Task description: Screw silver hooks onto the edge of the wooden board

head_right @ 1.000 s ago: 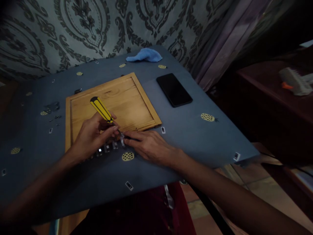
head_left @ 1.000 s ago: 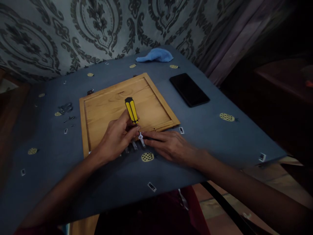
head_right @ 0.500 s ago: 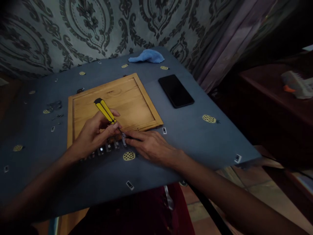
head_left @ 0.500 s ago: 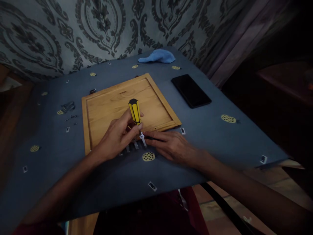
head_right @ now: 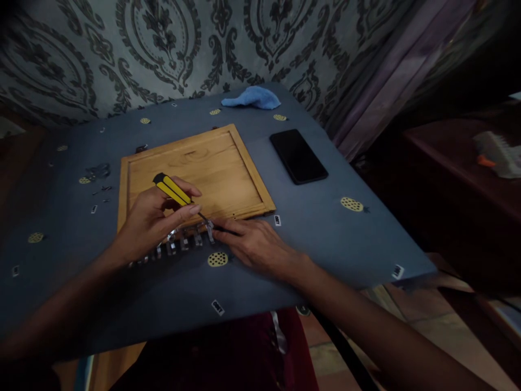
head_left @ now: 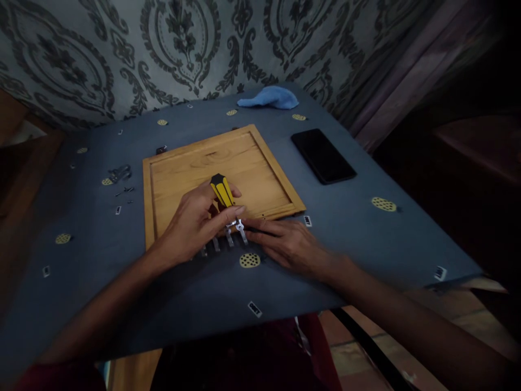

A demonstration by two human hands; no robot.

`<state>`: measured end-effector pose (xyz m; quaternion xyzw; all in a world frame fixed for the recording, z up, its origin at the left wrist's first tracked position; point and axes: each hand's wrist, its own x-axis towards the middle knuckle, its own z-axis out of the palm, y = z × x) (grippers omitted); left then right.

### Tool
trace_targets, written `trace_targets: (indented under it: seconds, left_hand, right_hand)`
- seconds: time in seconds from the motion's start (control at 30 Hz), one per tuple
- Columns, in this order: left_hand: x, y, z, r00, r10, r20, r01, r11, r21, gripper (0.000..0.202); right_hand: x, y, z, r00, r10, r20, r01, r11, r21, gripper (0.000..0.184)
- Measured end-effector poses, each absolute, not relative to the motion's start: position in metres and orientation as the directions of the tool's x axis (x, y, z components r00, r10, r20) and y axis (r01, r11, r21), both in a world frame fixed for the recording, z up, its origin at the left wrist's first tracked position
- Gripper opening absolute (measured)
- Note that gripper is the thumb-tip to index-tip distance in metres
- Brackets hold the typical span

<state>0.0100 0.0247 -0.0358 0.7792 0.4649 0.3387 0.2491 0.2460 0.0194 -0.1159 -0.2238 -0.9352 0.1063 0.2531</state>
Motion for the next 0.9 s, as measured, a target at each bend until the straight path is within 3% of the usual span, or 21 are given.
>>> trace_targets:
  seconds: [0.43,0.7,0.9]
  left_hand:
    - [0.010,0.016,-0.039,0.289,0.888,0.357,0.509,-0.458,0.728,0.063]
    - [0.011,0.019,-0.023,0.344,0.838,0.423,0.549,-0.545,0.634,0.030]
    - [0.014,0.022,-0.003,0.390,0.790,0.472,0.637,-0.602,0.481,0.027]
  right_hand:
    - [0.244,0.019,-0.119,-0.752,0.471,0.461,0.363,0.880,-0.307,0.031]
    - [0.244,0.020,-0.117,-0.760,0.464,0.455,0.364,0.884,-0.293,0.030]
    - [0.244,0.020,-0.117,-0.764,0.459,0.454,0.358,0.886,-0.294,0.032]
